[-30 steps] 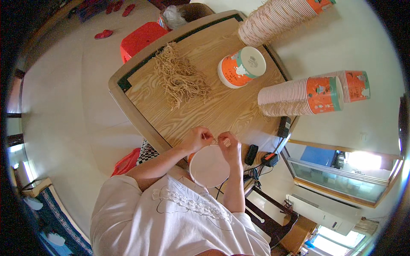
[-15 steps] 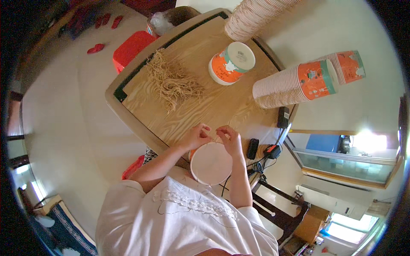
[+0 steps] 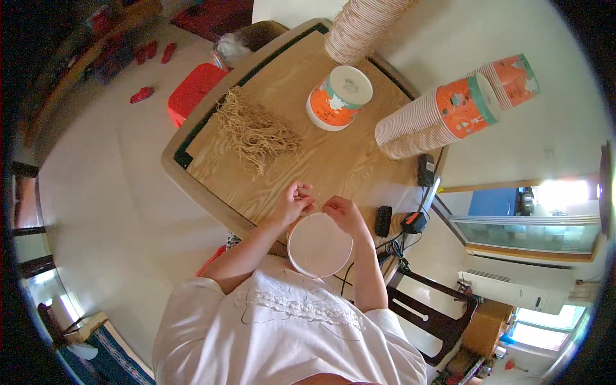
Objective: Placing decorative straw material into paper cups at a packaging station.
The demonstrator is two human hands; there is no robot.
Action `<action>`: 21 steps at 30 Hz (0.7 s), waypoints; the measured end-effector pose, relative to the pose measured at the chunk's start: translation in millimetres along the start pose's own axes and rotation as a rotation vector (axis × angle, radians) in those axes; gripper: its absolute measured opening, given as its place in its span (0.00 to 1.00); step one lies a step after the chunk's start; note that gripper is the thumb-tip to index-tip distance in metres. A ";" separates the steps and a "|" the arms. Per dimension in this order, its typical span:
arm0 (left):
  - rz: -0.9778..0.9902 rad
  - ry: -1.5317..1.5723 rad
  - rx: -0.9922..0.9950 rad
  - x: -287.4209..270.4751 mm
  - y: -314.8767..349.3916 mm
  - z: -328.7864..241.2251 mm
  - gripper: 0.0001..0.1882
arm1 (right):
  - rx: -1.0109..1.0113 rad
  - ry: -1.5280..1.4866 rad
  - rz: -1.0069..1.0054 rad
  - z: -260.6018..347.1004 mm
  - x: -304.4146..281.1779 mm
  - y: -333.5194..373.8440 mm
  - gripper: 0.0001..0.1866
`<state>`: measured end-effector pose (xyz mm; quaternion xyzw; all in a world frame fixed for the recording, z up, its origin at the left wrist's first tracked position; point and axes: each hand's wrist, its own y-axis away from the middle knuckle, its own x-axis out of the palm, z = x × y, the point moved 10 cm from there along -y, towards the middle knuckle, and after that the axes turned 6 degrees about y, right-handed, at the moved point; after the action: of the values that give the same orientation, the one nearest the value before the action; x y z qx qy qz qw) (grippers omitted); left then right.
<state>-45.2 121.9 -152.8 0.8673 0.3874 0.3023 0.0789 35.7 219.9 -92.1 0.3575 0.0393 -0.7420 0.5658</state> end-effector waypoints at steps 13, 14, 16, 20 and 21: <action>0.114 -0.209 0.028 8.9 5.3 0.1 0.09 | 0.009 -0.340 -0.265 -26.8 -5.6 1.0 0.03; 0.180 -0.318 0.120 17.8 6.8 -6.6 0.09 | 0.005 -0.339 -0.271 -29.9 -6.0 1.3 0.03; 0.166 -0.376 0.068 13.0 3.3 2.6 0.09 | 0.017 -0.321 -0.208 -29.4 1.0 -0.7 0.03; 0.121 -0.489 0.087 11.0 2.2 -3.7 0.09 | -0.027 -0.274 -0.228 -24.6 -2.2 0.1 0.03; 0.122 -0.490 0.088 13.6 4.6 -8.9 0.09 | -0.008 -0.291 -0.202 -24.5 -0.3 0.5 0.03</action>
<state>-40.5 127.7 -137.5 0.9391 0.3166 0.0701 0.1142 48.1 231.4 -110.0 0.2384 -0.0042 -0.8388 0.4895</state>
